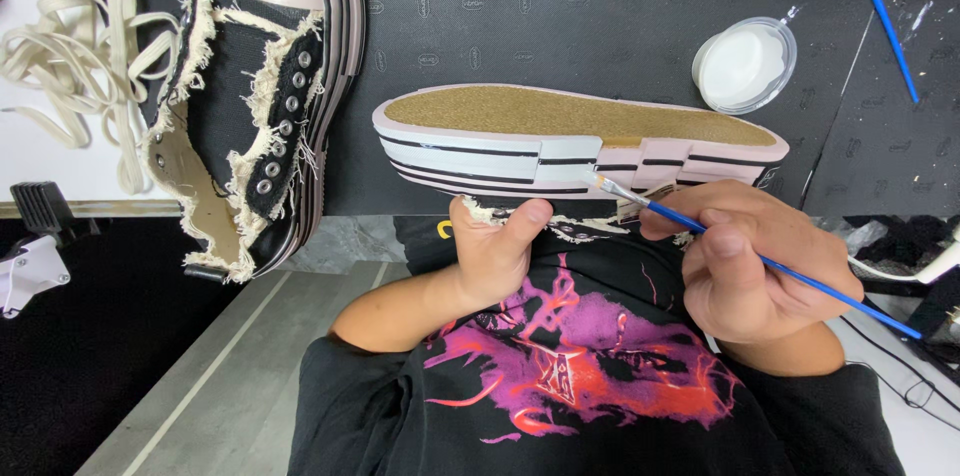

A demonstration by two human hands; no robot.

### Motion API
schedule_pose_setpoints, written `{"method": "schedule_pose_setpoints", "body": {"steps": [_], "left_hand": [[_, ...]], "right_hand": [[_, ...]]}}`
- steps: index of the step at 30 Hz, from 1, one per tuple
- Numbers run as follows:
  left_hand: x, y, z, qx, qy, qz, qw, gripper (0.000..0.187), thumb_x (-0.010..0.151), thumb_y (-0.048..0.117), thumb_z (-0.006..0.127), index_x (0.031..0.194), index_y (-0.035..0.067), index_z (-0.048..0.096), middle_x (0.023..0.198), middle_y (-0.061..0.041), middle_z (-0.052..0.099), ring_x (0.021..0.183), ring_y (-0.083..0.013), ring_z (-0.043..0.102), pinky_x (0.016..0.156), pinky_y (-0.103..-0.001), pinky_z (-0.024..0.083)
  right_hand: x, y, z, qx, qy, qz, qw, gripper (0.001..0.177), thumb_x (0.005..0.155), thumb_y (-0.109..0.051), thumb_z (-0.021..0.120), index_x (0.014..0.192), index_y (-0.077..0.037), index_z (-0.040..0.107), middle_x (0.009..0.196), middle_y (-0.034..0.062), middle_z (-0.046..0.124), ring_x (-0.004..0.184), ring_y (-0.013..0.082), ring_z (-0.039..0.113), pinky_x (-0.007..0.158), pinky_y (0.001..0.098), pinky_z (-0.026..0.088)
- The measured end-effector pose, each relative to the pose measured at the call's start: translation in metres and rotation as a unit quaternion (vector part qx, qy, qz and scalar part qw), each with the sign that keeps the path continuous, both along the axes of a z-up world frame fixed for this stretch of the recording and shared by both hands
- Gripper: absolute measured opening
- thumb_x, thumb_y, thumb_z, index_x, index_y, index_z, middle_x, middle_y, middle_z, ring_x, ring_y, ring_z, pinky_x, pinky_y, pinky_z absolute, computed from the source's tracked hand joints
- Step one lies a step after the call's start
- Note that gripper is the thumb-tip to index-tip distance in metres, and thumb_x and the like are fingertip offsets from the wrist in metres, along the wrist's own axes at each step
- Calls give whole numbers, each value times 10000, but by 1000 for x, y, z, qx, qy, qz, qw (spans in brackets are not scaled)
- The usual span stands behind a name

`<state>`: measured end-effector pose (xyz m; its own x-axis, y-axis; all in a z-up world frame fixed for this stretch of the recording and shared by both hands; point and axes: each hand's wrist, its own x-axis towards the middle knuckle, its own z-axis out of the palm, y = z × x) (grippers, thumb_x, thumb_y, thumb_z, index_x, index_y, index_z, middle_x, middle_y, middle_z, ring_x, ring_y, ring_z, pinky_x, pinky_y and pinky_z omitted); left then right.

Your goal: The person paints the white rubber sole of a distressed black high-top sneaker with white paint using a small blue brush. They hold the shoe in their left hand and carefully apply paint to the side and bottom edges of the sole, occasionally dipping the brush into a small container of white paint.

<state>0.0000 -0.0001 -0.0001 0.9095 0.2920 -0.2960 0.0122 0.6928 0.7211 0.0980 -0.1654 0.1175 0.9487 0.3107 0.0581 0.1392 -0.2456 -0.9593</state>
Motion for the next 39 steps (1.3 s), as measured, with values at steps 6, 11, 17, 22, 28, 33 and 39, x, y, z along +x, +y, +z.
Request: {"method": "schedule_pose_setpoints", "body": {"steps": [6, 11, 17, 22, 28, 33, 39], "left_hand": [[0, 0, -1, -4, -1, 3, 1000, 240, 1005, -31, 699, 1244, -43, 684, 1188, -80, 730, 1070, -168, 680, 1003, -333, 528], [0, 1, 0, 8, -2, -3, 1000, 226, 1014, -18, 702, 1238, -41, 690, 1178, -76, 732, 1048, -157, 677, 996, -329, 525], [0, 1, 0, 5, 2, -2, 1000, 221, 1010, 4, 711, 1227, -35, 694, 1165, -70, 732, 1054, -155, 675, 990, -326, 523], [1, 1, -1, 4, 3, 1, 1000, 221, 1009, -7, 707, 1226, -41, 695, 1168, -73, 732, 1054, -156, 674, 998, -327, 522], [0, 2, -1, 4, 7, -4, 1000, 232, 1011, -18, 696, 1241, -46, 689, 1187, -82, 729, 1078, -164, 671, 1016, -335, 514], [6, 3, 1, -58, -19, 13, 998, 277, 1018, 3, 680, 1287, -55, 641, 1237, -100, 712, 1145, -189, 664, 1073, -357, 499], [8, 16, 9, -68, -11, 26, 997, 295, 1039, 82, 681, 1282, -77, 627, 1206, -128, 714, 1110, -195, 674, 1030, -364, 513]], "right_hand": [[-1, -2, -2, 5, -12, -3, 1000, 437, 1124, -164, 517, 736, 33, 553, 828, 212, 692, 696, 238, 705, 703, 335, 595], [-2, -4, -1, -4, -13, -5, 1000, 453, 1131, -185, 513, 736, 32, 558, 840, 215, 692, 702, 249, 696, 705, 329, 585], [-3, -6, 1, -15, -2, -10, 1000, 478, 1137, -219, 518, 724, 16, 565, 828, 196, 703, 667, 219, 689, 680, 306, 572], [-4, -3, -2, -4, -19, 11, 1000, 389, 1130, -189, 502, 817, 24, 590, 870, 206, 700, 678, 250, 693, 664, 316, 571], [-10, -12, -28, 145, -79, -47, 985, 187, 1133, -189, 537, 1116, -6, 506, 832, 266, 645, 631, 290, 674, 595, 378, 589], [-19, -45, -50, 186, -133, -176, 957, 213, 1142, -199, 561, 1111, -8, 471, 718, 252, 612, 514, 298, 607, 485, 375, 522], [-29, -81, -68, 169, -146, -262, 939, 300, 1201, -254, 494, 1079, 20, 477, 736, 262, 542, 515, 303, 532, 508, 377, 440]]}}
